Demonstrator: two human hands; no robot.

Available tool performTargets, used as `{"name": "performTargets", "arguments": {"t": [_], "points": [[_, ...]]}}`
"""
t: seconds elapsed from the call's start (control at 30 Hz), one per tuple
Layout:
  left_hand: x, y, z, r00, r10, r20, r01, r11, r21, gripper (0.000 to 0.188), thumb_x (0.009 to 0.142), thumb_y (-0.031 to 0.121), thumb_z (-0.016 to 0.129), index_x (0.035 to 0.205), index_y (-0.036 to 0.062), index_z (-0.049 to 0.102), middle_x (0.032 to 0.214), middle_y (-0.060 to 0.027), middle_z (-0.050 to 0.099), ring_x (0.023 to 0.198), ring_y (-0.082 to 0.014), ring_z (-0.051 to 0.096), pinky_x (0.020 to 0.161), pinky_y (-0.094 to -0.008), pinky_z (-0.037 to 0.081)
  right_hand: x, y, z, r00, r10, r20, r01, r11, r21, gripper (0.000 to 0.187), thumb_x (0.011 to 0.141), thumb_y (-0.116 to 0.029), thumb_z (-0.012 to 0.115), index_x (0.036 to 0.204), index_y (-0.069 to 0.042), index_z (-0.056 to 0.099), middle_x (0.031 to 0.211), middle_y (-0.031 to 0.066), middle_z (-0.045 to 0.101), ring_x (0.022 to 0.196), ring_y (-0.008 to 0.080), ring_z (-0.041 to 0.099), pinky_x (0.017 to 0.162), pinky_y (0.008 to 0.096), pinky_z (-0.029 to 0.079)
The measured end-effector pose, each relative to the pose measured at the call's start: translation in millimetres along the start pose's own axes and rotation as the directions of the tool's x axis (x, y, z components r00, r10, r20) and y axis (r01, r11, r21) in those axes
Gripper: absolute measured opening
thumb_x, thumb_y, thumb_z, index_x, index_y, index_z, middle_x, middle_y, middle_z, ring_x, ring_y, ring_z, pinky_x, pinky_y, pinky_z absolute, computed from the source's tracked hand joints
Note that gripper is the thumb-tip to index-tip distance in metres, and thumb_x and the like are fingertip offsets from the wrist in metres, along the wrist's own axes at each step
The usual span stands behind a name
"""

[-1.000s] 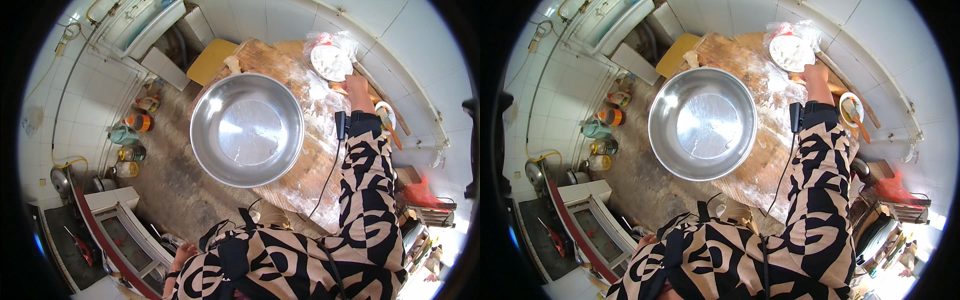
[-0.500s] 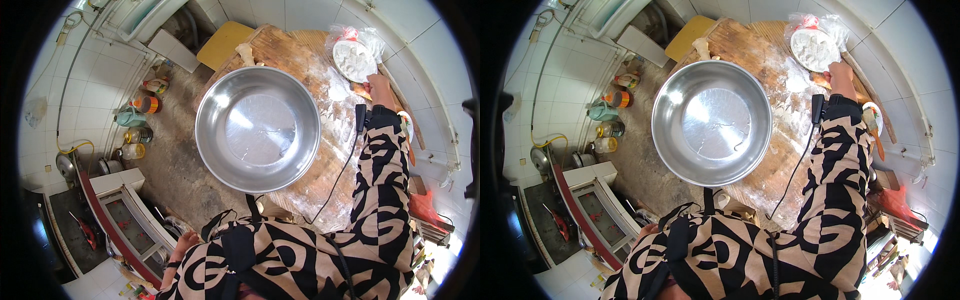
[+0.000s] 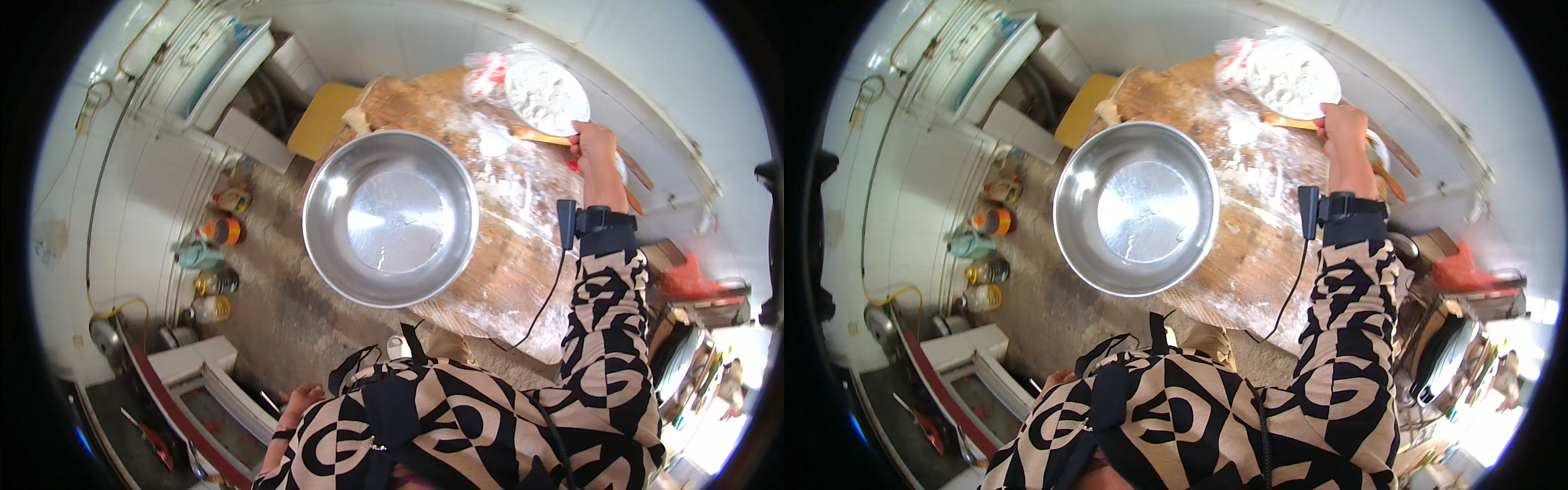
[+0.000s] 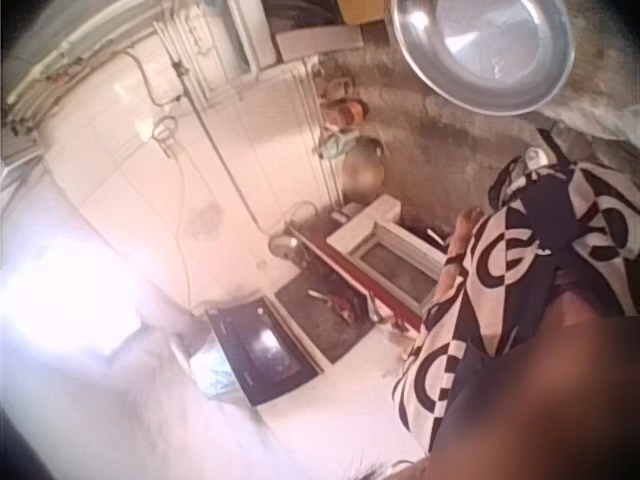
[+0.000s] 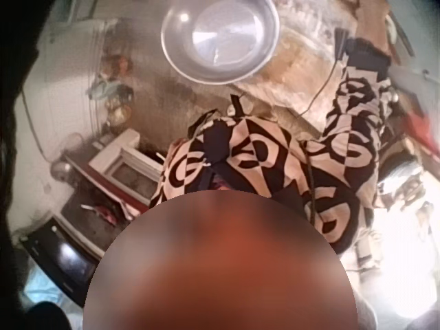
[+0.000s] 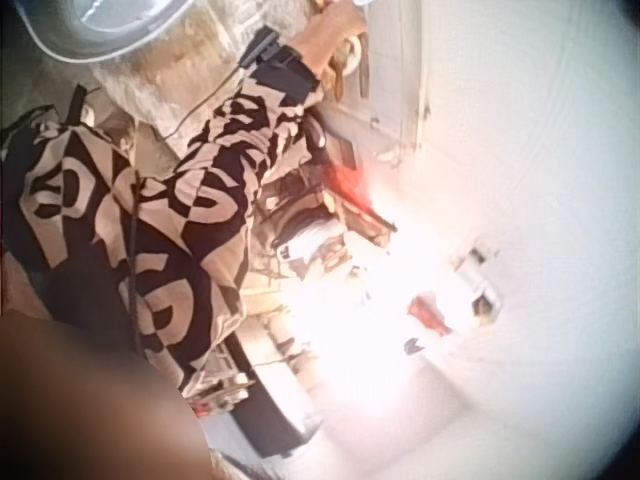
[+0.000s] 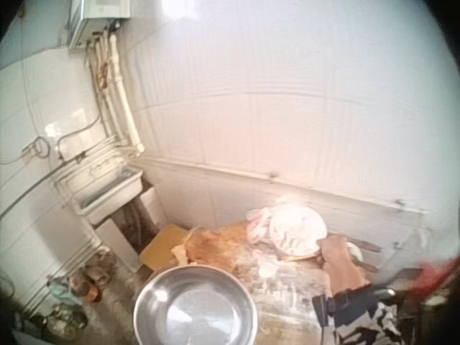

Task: The person scoops flour from a bag into a bowl, then pours it into a sieve placed over a larger metal bowl. They shake the sieve to sift the flour into the bowl below, repeating the process multiple times.

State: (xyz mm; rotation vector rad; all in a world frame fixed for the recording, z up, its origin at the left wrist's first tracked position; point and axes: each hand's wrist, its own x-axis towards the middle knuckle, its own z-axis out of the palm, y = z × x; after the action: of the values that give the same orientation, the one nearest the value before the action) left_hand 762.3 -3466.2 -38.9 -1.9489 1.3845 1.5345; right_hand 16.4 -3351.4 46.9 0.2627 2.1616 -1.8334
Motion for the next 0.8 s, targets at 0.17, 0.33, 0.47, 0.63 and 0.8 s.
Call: {"name": "performTargets", "arguments": {"t": [0.17, 0.33, 0.47, 0.63, 0.8], "points": [[47.6, 14.4, -21.6, 0.972, 0.192, 0.132, -0.211, 0.966, 0.147, 0.033, 0.087, 0.027, 0.059, 0.100, -0.0026, 0.062, 0.084, -0.0082, 0.065, 0.076, -0.0161, 0.061, 0.068, -0.0294, 0.049, -106.8, -4.8, -74.9, 0.994, -0.096, -0.060, 0.101, 0.991, 0.090, 0.013, 0.076, -0.007, 0.063, 0.073, 0.003, 0.055, 0.055, 0.0101, 0.054, 0.040, 0.0143, 0.046, 0.037, 0.0267, 0.035], [82.6, 64.6, -18.4, 0.806, 0.429, 0.408, -0.574, 0.735, 0.361, 0.031, 0.086, 0.027, 0.057, 0.095, -0.0019, 0.063, 0.075, -0.0079, 0.064, 0.073, -0.0135, 0.060, 0.065, -0.0295, 0.048, -244.6, 24.7, -157.9, 0.972, -0.114, -0.205, 0.135, 0.987, 0.088, 0.010, 0.077, -0.006, 0.062, 0.073, 0.001, 0.056, 0.055, 0.0082, 0.053, 0.041, 0.0131, 0.046, 0.037, 0.0258, 0.035], [68.9, 118.6, 25.1, 0.572, 0.484, 0.662, -0.816, 0.416, 0.401, 0.026, 0.088, 0.024, 0.057, 0.095, -0.0003, 0.060, 0.076, -0.0036, 0.061, 0.070, -0.0082, 0.054, 0.063, -0.0257, 0.045, -355.3, 64.4, -216.3, 0.945, -0.058, -0.323, 0.088, 0.993, 0.080, 0.011, 0.078, -0.008, 0.061, 0.072, 0.001, 0.058, 0.056, 0.0064, 0.053, 0.042, 0.0116, 0.046, 0.037, 0.0242, 0.034], [-18.6, 161.3, 117.9, 0.302, 0.442, 0.845, -0.947, 0.242, 0.212, 0.033, 0.086, 0.024, 0.062, 0.108, 0.0004, 0.058, 0.094, -0.0074, 0.064, 0.084, -0.0117, 0.058, 0.076, -0.0265, 0.046, -478.7, 119.6, -281.5, 0.890, 0.049, -0.453, 0.027, 0.987, 0.159, 0.012, 0.079, -0.008, 0.061, 0.076, 0.003, 0.059, 0.055, 0.0056, 0.054, 0.041, 0.0111, 0.047, 0.037, 0.0238, 0.034], [-140.9, 157.1, 224.5, 0.103, 0.148, 0.984, -0.979, 0.191, 0.074, 0.040, 0.085, 0.025, 0.063, 0.115, 0.0003, 0.054, 0.101, -0.0052, 0.062, 0.091, -0.0110, 0.055, 0.081, -0.0249, 0.044, -575.0, 177.4, -341.5, 0.810, 0.105, -0.576, 0.068, 0.960, 0.272, 0.012, 0.078, -0.008, 0.060, 0.078, 0.004, 0.060, 0.055, 0.0054, 0.055, 0.040, 0.0107, 0.047, 0.036, 0.0235, 0.034]]}}
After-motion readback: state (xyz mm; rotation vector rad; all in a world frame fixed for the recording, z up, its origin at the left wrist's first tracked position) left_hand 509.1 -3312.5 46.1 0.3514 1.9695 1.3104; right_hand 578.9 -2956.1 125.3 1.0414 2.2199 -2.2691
